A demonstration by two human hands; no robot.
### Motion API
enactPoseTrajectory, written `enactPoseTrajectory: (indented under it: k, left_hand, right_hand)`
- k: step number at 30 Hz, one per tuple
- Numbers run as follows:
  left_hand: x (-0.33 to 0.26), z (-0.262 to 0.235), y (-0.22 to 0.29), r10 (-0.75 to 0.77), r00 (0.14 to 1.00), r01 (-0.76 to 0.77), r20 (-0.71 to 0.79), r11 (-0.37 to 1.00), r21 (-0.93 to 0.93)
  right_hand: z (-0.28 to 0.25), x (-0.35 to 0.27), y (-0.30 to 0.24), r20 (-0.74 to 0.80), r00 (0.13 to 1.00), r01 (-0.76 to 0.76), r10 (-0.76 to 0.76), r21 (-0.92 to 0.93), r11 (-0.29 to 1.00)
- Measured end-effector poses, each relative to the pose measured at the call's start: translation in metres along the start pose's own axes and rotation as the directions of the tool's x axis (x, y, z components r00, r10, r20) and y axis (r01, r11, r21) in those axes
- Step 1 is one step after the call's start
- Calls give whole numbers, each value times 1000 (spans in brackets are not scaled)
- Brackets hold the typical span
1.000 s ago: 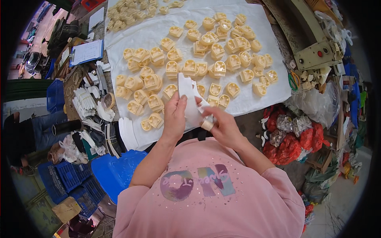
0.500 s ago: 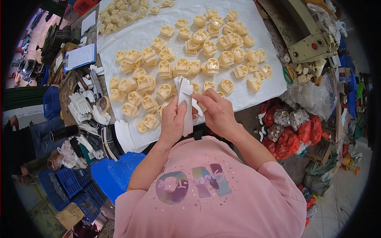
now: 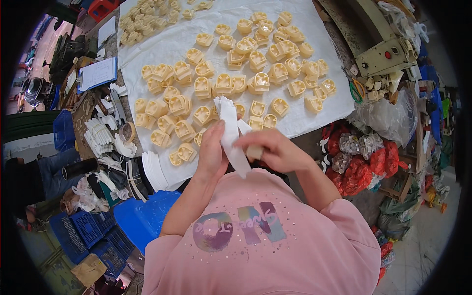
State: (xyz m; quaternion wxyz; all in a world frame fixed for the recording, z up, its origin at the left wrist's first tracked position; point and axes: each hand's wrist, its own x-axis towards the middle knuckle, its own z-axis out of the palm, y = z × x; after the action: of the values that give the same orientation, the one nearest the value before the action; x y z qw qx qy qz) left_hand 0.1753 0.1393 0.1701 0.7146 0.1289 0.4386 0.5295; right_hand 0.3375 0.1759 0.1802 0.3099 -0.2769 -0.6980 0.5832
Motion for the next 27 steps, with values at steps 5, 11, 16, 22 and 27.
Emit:
enactPoseTrajectory:
  k: [5, 11, 16, 22, 27]
  left_hand:
    - [6, -8, 6, 108, 994, -108, 21, 994, -25]
    - [11, -5, 13, 145, 987, -137, 71, 986, -99]
    - [14, 12, 3, 63, 991, -52, 120, 995, -88]
    - [20, 8, 5, 113, 990, -107, 79, 991, -77]
    - [22, 3, 14, 106, 977, -83, 187, 988, -127]
  right_hand:
    - [-17, -29, 5, 110, 955, -210, 274, -397, 893]
    - [-35, -65, 40, -172, 902, -431, 396, -412, 803]
    - [0, -31, 8, -336, 919, -267, 206, -144, 953]
    - [-9, -78, 51, -401, 875, -378, 271, -214, 901]
    - [-46, -266, 163, -335, 534, -659, 776, -740, 134]
